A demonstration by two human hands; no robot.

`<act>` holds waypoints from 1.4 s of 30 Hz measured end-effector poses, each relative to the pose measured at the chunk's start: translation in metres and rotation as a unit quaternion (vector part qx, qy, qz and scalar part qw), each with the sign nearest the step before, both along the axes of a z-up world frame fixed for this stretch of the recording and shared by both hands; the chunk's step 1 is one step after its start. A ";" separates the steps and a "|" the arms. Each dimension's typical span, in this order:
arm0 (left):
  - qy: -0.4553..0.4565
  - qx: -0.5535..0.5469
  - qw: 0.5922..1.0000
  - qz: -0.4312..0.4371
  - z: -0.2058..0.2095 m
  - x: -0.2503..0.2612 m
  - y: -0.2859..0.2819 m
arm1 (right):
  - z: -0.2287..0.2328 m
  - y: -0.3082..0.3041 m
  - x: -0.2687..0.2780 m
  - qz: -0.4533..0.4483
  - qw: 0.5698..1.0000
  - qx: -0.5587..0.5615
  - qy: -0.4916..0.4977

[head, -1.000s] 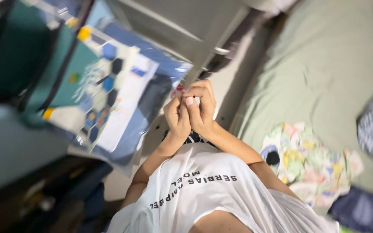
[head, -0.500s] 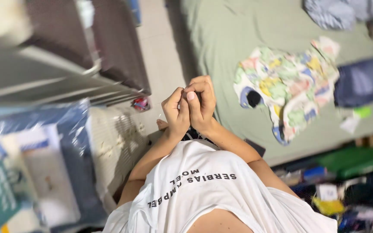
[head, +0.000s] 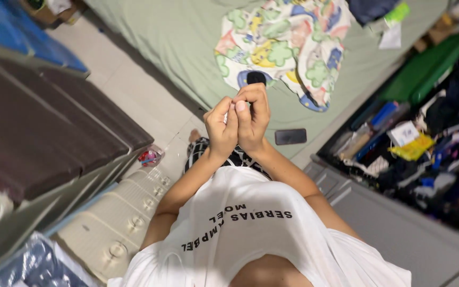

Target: The person organizes various personal items in a bedroom. They handle a purple pouch, a green box, a blue packaged item, a red sachet, a small yellow bottle, and a green tissue pack, moving them between a bed and a shelf.

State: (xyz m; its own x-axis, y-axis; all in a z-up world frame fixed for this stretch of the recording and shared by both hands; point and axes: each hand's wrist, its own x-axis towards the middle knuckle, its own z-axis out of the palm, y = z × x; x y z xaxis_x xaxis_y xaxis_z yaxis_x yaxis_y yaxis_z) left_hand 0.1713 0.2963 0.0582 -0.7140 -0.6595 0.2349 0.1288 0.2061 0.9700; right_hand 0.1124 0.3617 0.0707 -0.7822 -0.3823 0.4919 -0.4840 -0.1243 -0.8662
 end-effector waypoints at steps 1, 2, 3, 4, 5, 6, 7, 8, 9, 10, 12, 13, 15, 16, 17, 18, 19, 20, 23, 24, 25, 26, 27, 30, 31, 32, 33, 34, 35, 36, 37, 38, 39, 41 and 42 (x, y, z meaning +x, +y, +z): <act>-0.009 0.002 1.000 -0.016 -0.001 -0.010 0.003 | -0.002 0.005 -0.007 -0.019 1.000 -0.001 -0.008; -0.005 0.011 0.999 -0.037 -0.002 -0.019 0.006 | -0.004 0.010 -0.012 -0.038 0.999 -0.002 -0.017; 0.000 0.019 0.998 -0.058 -0.003 -0.027 0.009 | -0.006 0.013 -0.018 -0.057 0.998 -0.005 -0.024; 0.005 0.028 0.996 -0.080 -0.005 -0.034 0.011 | -0.008 0.017 -0.022 -0.076 0.997 -0.006 -0.024; 0.002 0.028 0.994 -0.101 -0.005 -0.042 0.013 | -0.010 0.022 -0.026 -0.096 0.995 -0.007 -0.023; -0.001 0.029 0.992 -0.123 -0.006 -0.050 0.016 | -0.012 0.026 -0.030 -0.117 0.993 -0.009 -0.022; -0.005 0.031 0.989 -0.147 -0.006 -0.057 0.018 | -0.013 0.031 -0.034 -0.136 0.990 -0.015 -0.028; -0.006 0.029 0.985 -0.171 -0.006 -0.065 0.021 | -0.014 0.035 -0.038 -0.155 0.987 -0.021 -0.034; -0.006 0.026 0.980 -0.196 -0.006 -0.072 0.023 | -0.016 0.039 -0.041 -0.175 0.983 -0.029 -0.040; -0.006 0.024 0.975 -0.221 -0.007 -0.078 0.025 | -0.017 0.041 -0.043 -0.205 0.977 -0.029 -0.043; -0.008 0.026 0.963 -0.270 -0.008 -0.090 0.026 | -0.021 0.045 -0.048 -0.260 0.964 -0.031 -0.046; -0.009 0.028 0.957 -0.290 -0.008 -0.096 0.027 | -0.022 0.046 -0.050 -0.280 0.959 -0.030 -0.042; -0.012 0.020 0.946 -0.323 -0.010 -0.104 0.028 | -0.024 0.047 -0.051 -0.316 0.948 -0.026 -0.035; -0.013 0.017 0.941 -0.338 -0.010 -0.105 0.029 | -0.025 0.049 -0.050 -0.327 0.943 -0.033 -0.040; -0.013 0.021 0.936 -0.351 -0.010 -0.108 0.029 | -0.026 0.049 -0.050 -0.336 0.940 -0.042 -0.043; -0.012 0.026 0.931 -0.364 -0.010 -0.110 0.030 | -0.026 0.049 -0.049 -0.344 0.937 -0.051 -0.046; -0.011 0.031 0.926 -0.376 -0.010 -0.111 0.031 | -0.026 0.050 -0.048 -0.357 0.932 -0.047 -0.043; -0.011 0.032 0.921 -0.387 -0.009 -0.113 0.031 | -0.026 0.050 -0.048 -0.371 0.927 -0.042 -0.041; -0.012 0.037 0.910 -0.413 -0.008 -0.117 0.036 | -0.025 0.054 -0.048 -0.398 0.915 -0.040 -0.046; -0.012 0.037 0.907 -0.420 -0.009 -0.119 0.038 | -0.025 0.056 -0.048 -0.405 0.912 -0.041 -0.050; -0.012 0.037 0.905 -0.424 -0.010 -0.120 0.039 | -0.026 0.057 -0.048 -0.412 0.909 -0.037 -0.049; -0.013 0.040 0.902 -0.430 -0.012 -0.123 0.041 | -0.027 0.058 -0.049 -0.419 0.906 -0.032 -0.047; -0.015 0.043 0.900 -0.433 -0.015 -0.123 0.042 | -0.029 0.060 -0.049 -0.423 0.905 -0.027 -0.048; -0.020 0.045 0.899 -0.436 -0.033 -0.127 0.046 | -0.042 0.063 -0.052 -0.434 0.899 -0.012 -0.054; -0.023 0.045 0.900 -0.433 -0.041 -0.128 0.046 | -0.048 0.064 -0.054 -0.435 0.899 -0.005 -0.058; -0.027 0.042 0.903 -0.427 -0.052 -0.131 0.046 | -0.057 0.064 -0.058 -0.435 0.898 0.003 -0.063; -0.031 0.038 0.907 -0.419 -0.064 -0.137 0.047 | -0.067 0.064 -0.063 -0.434 0.898 0.010 -0.066; -0.035 0.034 0.910 -0.412 -0.078 -0.141 0.047 | -0.079 0.063 -0.067 -0.440 0.894 0.024 -0.084; -0.055 0.027 0.914 -0.401 -0.093 -0.144 0.046 | -0.093 0.062 -0.073 -0.444 0.890 0.038 -0.101; -0.076 0.019 0.918 -0.389 -0.110 -0.147 0.045 | -0.108 0.061 -0.077 -0.448 0.885 0.052 -0.117; -0.094 0.012 0.921 -0.377 -0.128 -0.154 0.044 | -0.124 0.059 -0.082 -0.446 0.883 0.049 -0.140; -0.105 0.002 0.928 -0.358 -0.147 -0.157 0.044 | -0.142 0.057 -0.086 -0.443 0.880 0.046 -0.163; -0.116 -0.008 0.933 -0.339 -0.167 -0.159 0.043 | -0.162 0.055 -0.092 -0.440 0.878 0.043 -0.186; -0.169 -0.023 0.935 -0.310 -0.210 -0.167 0.042 | -0.207 0.051 -0.101 -0.429 0.870 0.039 -0.241; -0.210 -0.028 0.930 -0.300 -0.232 -0.171 0.040 | -0.232 0.050 -0.105 -0.423 0.864 0.039 -0.271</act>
